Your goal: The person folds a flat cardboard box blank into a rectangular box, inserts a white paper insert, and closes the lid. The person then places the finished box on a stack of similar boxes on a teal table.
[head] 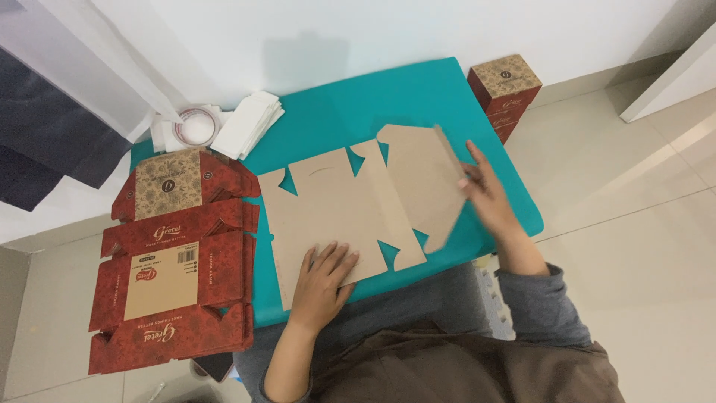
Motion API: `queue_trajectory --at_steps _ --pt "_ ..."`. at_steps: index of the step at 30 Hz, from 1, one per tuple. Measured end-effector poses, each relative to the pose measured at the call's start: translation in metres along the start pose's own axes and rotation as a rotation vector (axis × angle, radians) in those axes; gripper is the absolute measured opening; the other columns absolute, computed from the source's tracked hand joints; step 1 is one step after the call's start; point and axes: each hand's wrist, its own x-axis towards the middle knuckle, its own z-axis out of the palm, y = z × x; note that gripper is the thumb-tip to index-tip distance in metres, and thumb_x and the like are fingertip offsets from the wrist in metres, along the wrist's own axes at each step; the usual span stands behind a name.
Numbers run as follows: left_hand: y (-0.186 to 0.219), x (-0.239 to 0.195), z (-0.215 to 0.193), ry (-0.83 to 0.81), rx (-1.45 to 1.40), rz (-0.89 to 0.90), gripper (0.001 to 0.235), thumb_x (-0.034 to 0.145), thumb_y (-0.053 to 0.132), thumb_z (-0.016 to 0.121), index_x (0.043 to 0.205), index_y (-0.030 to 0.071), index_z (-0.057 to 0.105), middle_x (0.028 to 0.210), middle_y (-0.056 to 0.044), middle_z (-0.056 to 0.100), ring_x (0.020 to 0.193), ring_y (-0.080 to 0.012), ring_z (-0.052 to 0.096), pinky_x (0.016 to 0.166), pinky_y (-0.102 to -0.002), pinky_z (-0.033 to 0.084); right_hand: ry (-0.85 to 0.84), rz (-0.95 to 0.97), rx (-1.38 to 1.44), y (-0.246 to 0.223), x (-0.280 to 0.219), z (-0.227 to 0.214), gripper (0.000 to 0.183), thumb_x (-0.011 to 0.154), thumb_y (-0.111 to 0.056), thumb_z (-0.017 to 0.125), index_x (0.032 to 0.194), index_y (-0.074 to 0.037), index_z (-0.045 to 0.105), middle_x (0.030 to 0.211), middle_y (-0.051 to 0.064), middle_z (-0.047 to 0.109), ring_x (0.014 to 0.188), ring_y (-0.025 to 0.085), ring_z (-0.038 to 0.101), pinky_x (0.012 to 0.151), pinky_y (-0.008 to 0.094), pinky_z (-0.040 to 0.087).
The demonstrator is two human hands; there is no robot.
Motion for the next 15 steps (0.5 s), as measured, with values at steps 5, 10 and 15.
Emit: queue_trajectory --at_steps 5,10,15 --pt "-0.001 0.004 0.001 0.022 -0.064 0.003 0.047 0.085 0.044 0.058 0.127 0.022 0.052 0.131 -0.009 0.049 0.129 -0.0279 0.038 0.109 -0.052 0.018 -0.126 -0.077 -0.226 -0.041 -0.020 0.049 0.058 0.088 -0.008 0.051 0.141 -0.005 0.029 0.130 0.032 0.044 0.120 0.049 0.042 0.097 0.057 0.038" --pt "0.000 0.003 0.002 0.058 -0.085 0.008 0.048 0.085 0.045 0.058 0.127 0.022 0.053 0.130 -0.011 0.050 0.128 -0.0288 0.039 0.108 -0.053 0.021 -0.401 -0.222 -0.579 -0.057 -0.035 0.091 0.057 0.085 -0.011 0.055 0.138 -0.001 0.037 0.134 0.027 0.044 0.123 0.042 0.043 0.100 0.053 0.038" --pt "-0.016 0.003 0.031 0.246 -0.131 -0.028 0.047 0.078 0.041 0.060 0.114 0.011 0.056 0.103 -0.010 0.058 0.113 -0.0259 0.052 0.106 -0.047 0.031 -0.616 -0.381 -1.016 -0.003 -0.045 0.109 0.058 0.089 -0.030 0.049 0.140 -0.005 0.037 0.142 0.021 0.036 0.132 0.035 0.031 0.106 0.048 0.025"
